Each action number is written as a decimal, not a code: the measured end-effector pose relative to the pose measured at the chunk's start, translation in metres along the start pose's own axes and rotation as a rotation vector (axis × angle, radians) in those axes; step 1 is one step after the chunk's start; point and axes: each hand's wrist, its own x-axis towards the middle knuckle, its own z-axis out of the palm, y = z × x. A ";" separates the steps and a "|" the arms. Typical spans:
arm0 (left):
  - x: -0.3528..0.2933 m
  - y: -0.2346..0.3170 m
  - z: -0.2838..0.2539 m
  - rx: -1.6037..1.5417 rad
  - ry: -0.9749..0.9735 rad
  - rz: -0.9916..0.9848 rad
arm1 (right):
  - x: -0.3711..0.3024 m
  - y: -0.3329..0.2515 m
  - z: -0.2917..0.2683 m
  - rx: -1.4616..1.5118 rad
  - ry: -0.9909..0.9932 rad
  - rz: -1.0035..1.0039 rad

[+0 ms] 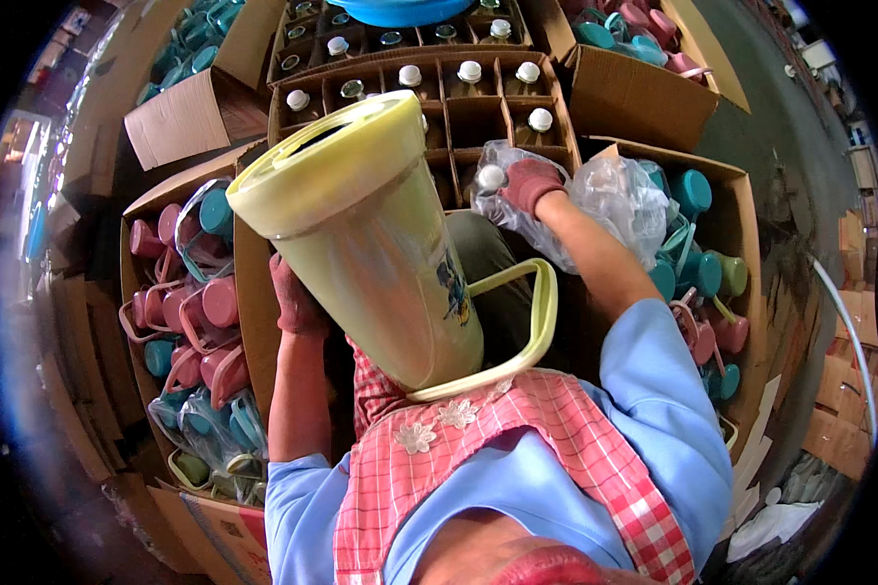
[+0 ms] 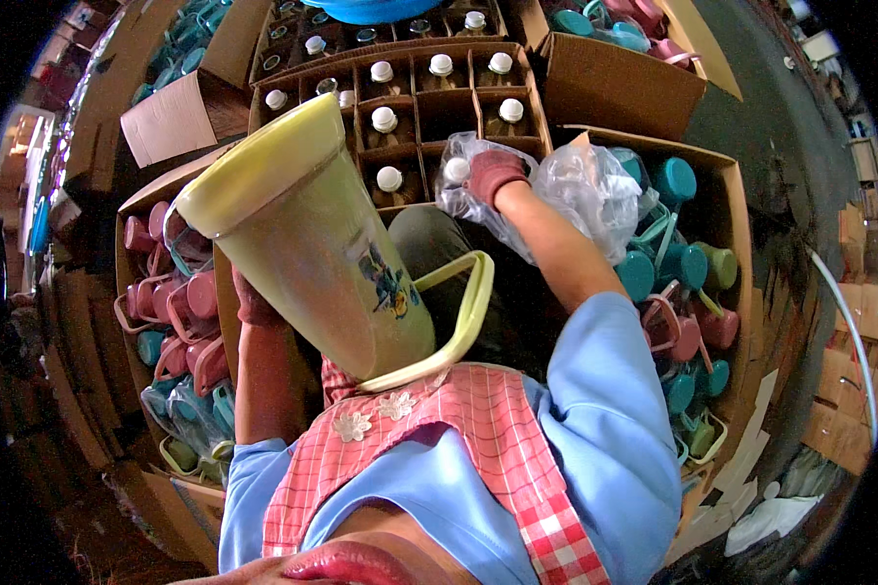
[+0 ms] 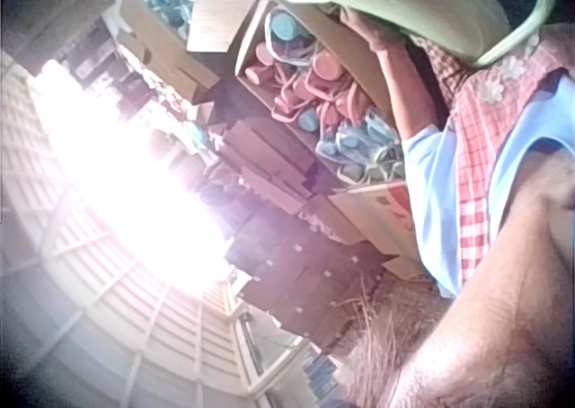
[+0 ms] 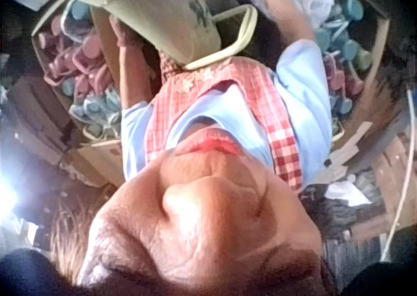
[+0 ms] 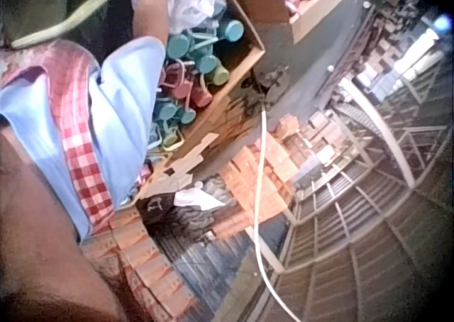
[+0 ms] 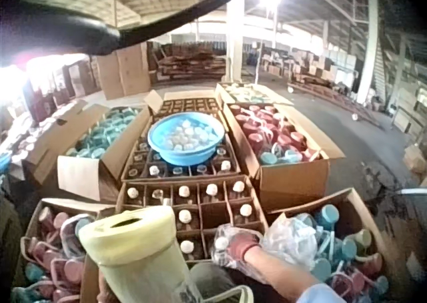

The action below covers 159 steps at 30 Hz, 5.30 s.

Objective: The person assembles plastic containers by placing lids onto the bodies and inserting plastic bags inside. They handle multiple containers of different colors, including yellow, blue, and pink, and place the finished items into cardboard boxes.

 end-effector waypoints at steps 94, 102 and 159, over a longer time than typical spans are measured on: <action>-0.009 -0.032 0.129 0.296 -0.449 -0.336 | -0.261 0.334 -0.057 0.175 0.349 0.900; -0.003 -0.039 0.126 0.121 -0.432 -0.513 | -0.177 0.370 0.086 0.262 0.315 0.760; 0.063 -0.037 0.084 0.633 -0.410 -0.058 | -0.167 -0.046 -0.176 0.238 0.800 -0.479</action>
